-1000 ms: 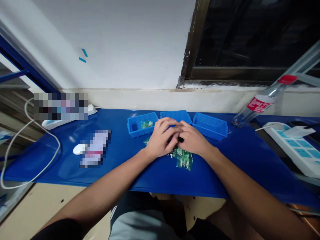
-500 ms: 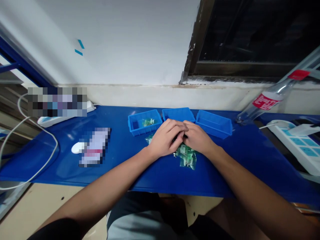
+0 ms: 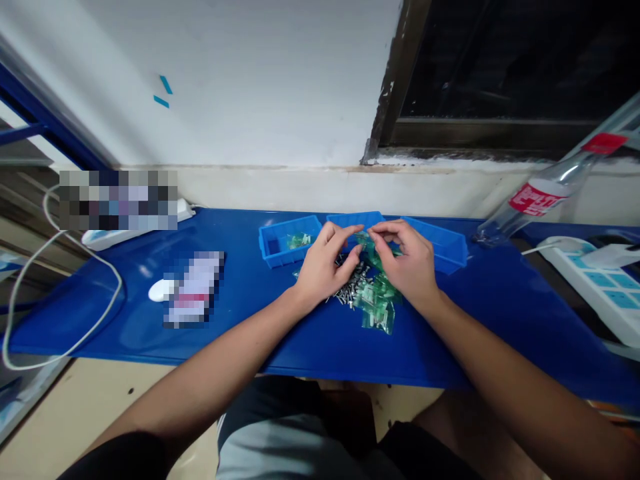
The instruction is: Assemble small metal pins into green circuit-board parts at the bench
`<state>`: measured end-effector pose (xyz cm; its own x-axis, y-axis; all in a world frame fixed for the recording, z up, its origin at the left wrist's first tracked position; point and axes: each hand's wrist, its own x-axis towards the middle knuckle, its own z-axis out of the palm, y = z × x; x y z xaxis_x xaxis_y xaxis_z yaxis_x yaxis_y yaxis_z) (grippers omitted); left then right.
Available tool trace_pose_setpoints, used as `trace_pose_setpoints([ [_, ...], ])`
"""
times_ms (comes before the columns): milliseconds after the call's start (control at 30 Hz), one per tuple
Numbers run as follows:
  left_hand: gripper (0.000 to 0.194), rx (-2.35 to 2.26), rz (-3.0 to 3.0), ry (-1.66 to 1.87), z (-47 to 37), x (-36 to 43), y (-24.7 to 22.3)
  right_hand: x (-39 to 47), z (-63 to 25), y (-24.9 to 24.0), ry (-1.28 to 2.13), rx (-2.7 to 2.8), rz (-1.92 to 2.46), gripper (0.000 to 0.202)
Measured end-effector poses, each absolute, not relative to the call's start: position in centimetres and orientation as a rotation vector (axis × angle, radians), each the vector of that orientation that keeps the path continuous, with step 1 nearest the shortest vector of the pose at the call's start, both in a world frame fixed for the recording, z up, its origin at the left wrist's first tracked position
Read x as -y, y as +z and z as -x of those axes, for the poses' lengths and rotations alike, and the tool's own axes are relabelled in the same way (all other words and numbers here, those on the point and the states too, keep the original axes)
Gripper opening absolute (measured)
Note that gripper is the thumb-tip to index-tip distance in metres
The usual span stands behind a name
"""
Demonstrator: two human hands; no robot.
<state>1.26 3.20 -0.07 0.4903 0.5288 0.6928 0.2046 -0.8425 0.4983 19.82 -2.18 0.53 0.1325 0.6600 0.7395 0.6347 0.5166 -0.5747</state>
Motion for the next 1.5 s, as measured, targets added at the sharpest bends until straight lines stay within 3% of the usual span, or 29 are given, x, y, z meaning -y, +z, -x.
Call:
trace_pose_setpoints([
  [200,0.057,-0.566,-2.445,1.174,-1.3,-3.2,-0.4,1.2,-19.6,-1.0,0.288,1.412,1.057,0.013],
  [433,0.041,-0.601,-2.449,1.232,-1.3,-3.5,-0.7,1.5,-19.3,-0.3,0.449,1.458,0.963,0.005],
  [667,0.038,-0.558,-2.379,1.367,-1.0,-3.5,0.1,1.7,-19.6,0.3,0.213,1.614,1.064,0.030],
  [900,0.034,-0.519,-2.341,1.401,-0.8,-3.3,0.6,1.4,-19.9,0.2,0.263,1.584,1.054,0.035],
  [1067,0.027,-0.512,-2.314,1.432,-1.0,-3.3,0.7,1.4,-20.2,0.1,0.199,1.630,1.125,0.026],
  [1333,0.033,-0.573,-2.211,1.458,-1.1,-3.3,0.6,1.2,-20.2,-0.6,0.276,1.509,1.144,0.012],
  [1500,0.031,-0.697,-2.216,1.504,-0.9,-3.2,0.9,1.2,-20.2,-0.7,0.278,1.373,1.152,0.017],
])
